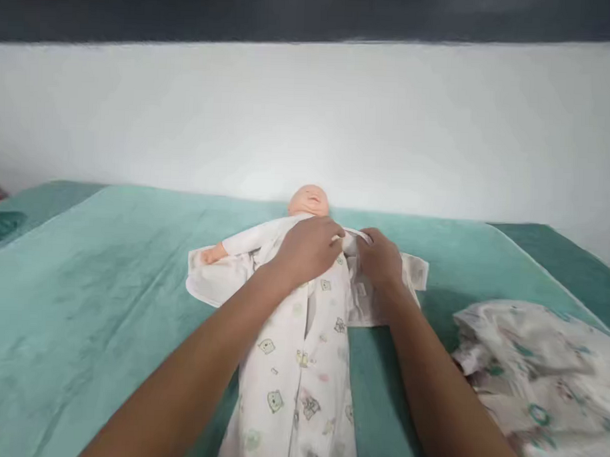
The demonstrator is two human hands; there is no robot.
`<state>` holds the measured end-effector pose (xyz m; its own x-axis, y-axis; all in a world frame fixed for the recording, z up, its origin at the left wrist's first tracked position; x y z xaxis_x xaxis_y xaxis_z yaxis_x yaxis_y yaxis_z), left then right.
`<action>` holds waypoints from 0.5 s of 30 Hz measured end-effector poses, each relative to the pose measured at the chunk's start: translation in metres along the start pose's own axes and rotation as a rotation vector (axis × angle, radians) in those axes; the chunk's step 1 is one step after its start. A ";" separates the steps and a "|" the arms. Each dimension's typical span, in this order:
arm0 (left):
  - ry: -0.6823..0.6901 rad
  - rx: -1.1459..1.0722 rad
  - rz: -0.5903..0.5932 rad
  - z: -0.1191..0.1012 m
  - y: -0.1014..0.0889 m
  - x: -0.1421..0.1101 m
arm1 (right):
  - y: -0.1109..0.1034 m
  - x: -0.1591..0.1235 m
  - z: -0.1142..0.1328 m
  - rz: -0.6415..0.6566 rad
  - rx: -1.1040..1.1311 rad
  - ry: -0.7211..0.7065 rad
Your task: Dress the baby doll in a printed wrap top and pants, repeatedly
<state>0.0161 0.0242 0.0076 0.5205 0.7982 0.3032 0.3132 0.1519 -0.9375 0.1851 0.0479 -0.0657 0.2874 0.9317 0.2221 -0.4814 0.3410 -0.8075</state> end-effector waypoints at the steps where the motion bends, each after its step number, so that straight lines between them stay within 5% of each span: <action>1: 0.018 0.053 0.090 -0.007 0.006 0.011 | 0.000 0.001 0.000 -0.001 -0.005 0.001; 5: 0.032 0.183 0.299 -0.024 0.026 0.045 | -0.002 0.003 0.001 -0.022 0.012 -0.002; 11: -0.016 0.186 0.343 -0.023 0.046 0.063 | 0.000 0.006 -0.005 -0.073 0.127 -0.035; 15: -0.044 0.189 0.392 -0.015 0.042 0.066 | -0.003 0.010 -0.008 -0.128 0.223 -0.072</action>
<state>0.0753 0.0739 -0.0090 0.5356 0.8401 -0.0851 -0.0543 -0.0663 -0.9963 0.1959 0.0558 -0.0656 0.3019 0.8832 0.3590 -0.6180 0.4680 -0.6317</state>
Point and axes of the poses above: each hand's wrist, its own x-axis towards the middle knuckle, its own y-axis out of the palm, z = x × y, the point moved 3 cm from there along x, towards the middle knuckle, and after that the axes turned 3 degrees about -z, right-handed, at the moved point
